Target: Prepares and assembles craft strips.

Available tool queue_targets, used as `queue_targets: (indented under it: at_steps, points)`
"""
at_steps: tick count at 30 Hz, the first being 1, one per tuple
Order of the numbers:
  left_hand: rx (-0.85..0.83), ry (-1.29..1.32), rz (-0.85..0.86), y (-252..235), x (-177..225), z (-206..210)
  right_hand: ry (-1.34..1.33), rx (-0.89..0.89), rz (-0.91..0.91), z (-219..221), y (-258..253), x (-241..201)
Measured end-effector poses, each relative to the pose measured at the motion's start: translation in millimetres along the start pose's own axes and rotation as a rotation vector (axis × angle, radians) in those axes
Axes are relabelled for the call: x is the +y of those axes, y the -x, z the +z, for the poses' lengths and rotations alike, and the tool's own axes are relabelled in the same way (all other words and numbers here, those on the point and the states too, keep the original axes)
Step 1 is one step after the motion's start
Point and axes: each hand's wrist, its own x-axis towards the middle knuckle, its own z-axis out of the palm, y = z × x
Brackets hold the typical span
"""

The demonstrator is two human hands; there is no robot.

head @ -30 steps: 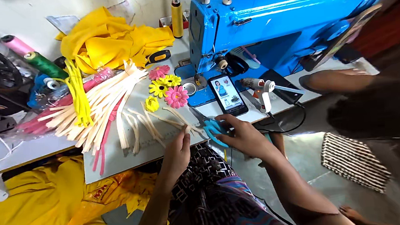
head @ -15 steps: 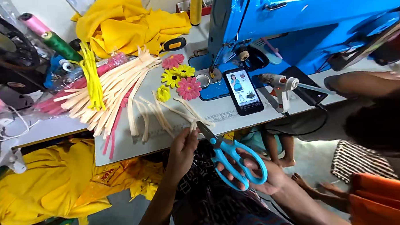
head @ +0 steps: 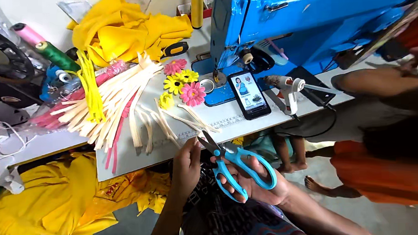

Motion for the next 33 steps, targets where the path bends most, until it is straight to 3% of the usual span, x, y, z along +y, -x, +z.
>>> queue_targets:
  at_steps: [13, 25, 33]
  points:
    - [0.075, -0.197, 0.186, 4.4, 8.4, 1.0, 0.026, -0.011, 0.001, 5.3, -0.3, 0.5]
    - [-0.011, -0.384, 0.415, 10.2, 7.3, -11.7, 0.01, -0.147, -0.011, 14.1, -19.5, -1.3]
    - [0.043, -0.342, 0.476, 4.7, 13.6, -14.7, -0.044, -0.238, -0.027, 17.5, -22.1, -5.5]
